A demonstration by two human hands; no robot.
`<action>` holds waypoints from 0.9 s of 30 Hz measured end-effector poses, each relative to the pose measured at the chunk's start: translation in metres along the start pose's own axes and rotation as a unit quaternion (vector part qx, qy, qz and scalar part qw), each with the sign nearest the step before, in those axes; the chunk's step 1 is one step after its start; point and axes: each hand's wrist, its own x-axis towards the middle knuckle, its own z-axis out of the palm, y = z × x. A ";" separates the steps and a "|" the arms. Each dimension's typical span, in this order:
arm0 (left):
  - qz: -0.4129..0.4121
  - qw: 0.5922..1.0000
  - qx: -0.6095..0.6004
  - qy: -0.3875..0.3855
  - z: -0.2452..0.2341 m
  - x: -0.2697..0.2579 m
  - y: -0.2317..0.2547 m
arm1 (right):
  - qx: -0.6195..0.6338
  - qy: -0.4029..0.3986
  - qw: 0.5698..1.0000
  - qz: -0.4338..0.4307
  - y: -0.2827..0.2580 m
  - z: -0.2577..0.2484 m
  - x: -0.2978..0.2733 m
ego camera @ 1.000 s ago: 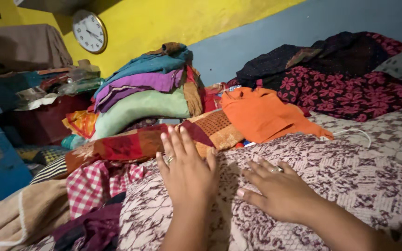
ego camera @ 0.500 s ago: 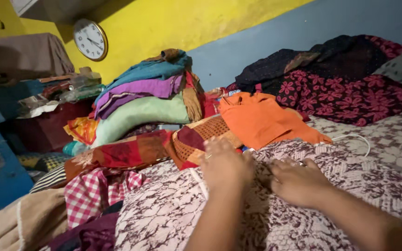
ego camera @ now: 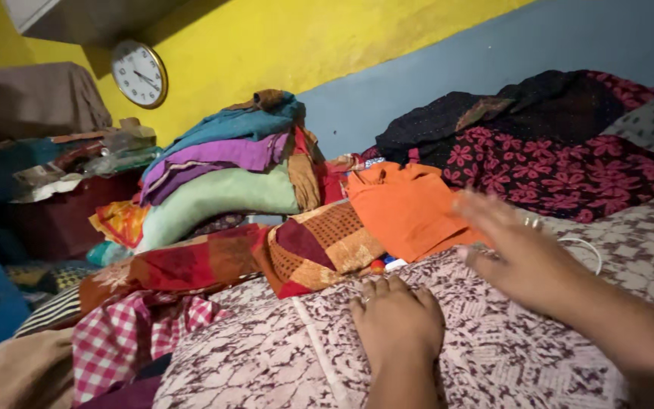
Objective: The person puts a pillowcase onto a pillow and then smooths it out by hand on a bed before moving other clothes aside.
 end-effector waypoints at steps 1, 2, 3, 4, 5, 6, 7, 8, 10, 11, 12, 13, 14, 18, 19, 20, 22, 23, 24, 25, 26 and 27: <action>0.009 1.000 -0.002 0.018 0.000 0.001 0.000 | -0.031 0.027 0.999 -0.001 0.000 -0.005 0.002; 0.017 0.999 -0.004 0.034 0.001 0.001 -0.001 | -0.062 0.053 0.997 -0.002 -0.001 -0.008 0.000; 0.025 0.998 -0.006 0.051 0.002 0.000 -0.002 | -0.092 -0.084 0.990 0.062 -0.005 -0.002 -0.007; 0.018 0.999 -0.004 0.028 0.003 -0.001 -0.003 | -0.119 -0.216 0.961 0.127 -0.013 0.010 -0.014; 0.011 1.000 -0.002 0.005 0.005 -0.002 -0.003 | -0.144 -0.341 0.909 0.191 -0.016 0.015 -0.018; 0.006 1.000 0.000 -0.015 0.005 0.000 -0.003 | -0.135 -0.340 0.908 0.206 -0.015 0.014 -0.017; 0.028 0.998 -0.012 0.063 0.006 0.002 -0.002 | -0.126 -0.338 0.906 0.220 -0.015 0.011 -0.017; 0.047 0.989 -0.023 0.138 0.007 0.001 -0.003 | -0.115 -0.340 0.904 0.233 -0.017 0.010 -0.016; 0.098 0.957 -0.016 0.272 0.010 -0.001 -0.005 | -0.123 -0.286 0.925 0.217 -0.023 0.007 -0.013; 0.129 0.935 0.002 0.331 0.010 -0.003 -0.004 | -0.127 -0.259 0.934 0.209 -0.026 0.004 -0.011; 0.159 0.906 0.020 0.392 0.008 -0.003 -0.004 | -0.111 -0.203 0.958 0.167 -0.030 -0.003 -0.006; 0.158 0.959 0.009 0.236 0.006 -0.003 0.000 | -0.093 -0.145 0.977 0.124 -0.035 -0.012 0.001; 0.151 0.986 -0.001 0.072 0.004 -0.004 0.003 | -0.074 -0.088 0.990 0.082 -0.041 -0.021 0.006; 0.116 0.983 -0.008 -0.142 -0.002 -0.004 0.005 | -0.047 0.002 0.998 0.041 -0.051 -0.045 0.016; 0.124 0.988 -0.023 -0.094 -0.001 -0.005 0.005 | -0.050 0.025 0.998 0.024 -0.046 -0.043 0.014; 0.132 0.990 -0.036 -0.044 0.000 -0.004 0.004 | -0.052 0.050 0.997 0.007 -0.037 -0.037 0.014; 0.172 0.979 -0.054 0.100 0.002 -0.004 0.002 | -0.031 -0.044 0.996 0.071 -0.025 -0.004 -0.002; 0.199 0.959 -0.060 0.194 0.002 -0.005 0.001 | -0.063 -0.152 0.977 0.134 -0.021 0.011 -0.014; 0.222 0.930 -0.065 0.284 0.002 -0.006 0.000 | -0.095 -0.259 0.941 0.194 -0.016 0.022 -0.022; 0.249 0.918 -0.073 0.300 0.003 -0.008 -0.001 | -0.082 -0.255 0.945 0.188 -0.009 0.025 -0.022; 0.275 0.905 -0.082 0.315 0.004 -0.011 -0.001 | -0.070 -0.250 0.948 0.183 -0.003 0.024 -0.019; 0.302 0.890 -0.091 0.329 0.005 -0.013 -0.002 | -0.057 -0.245 0.951 0.178 0.000 0.021 -0.016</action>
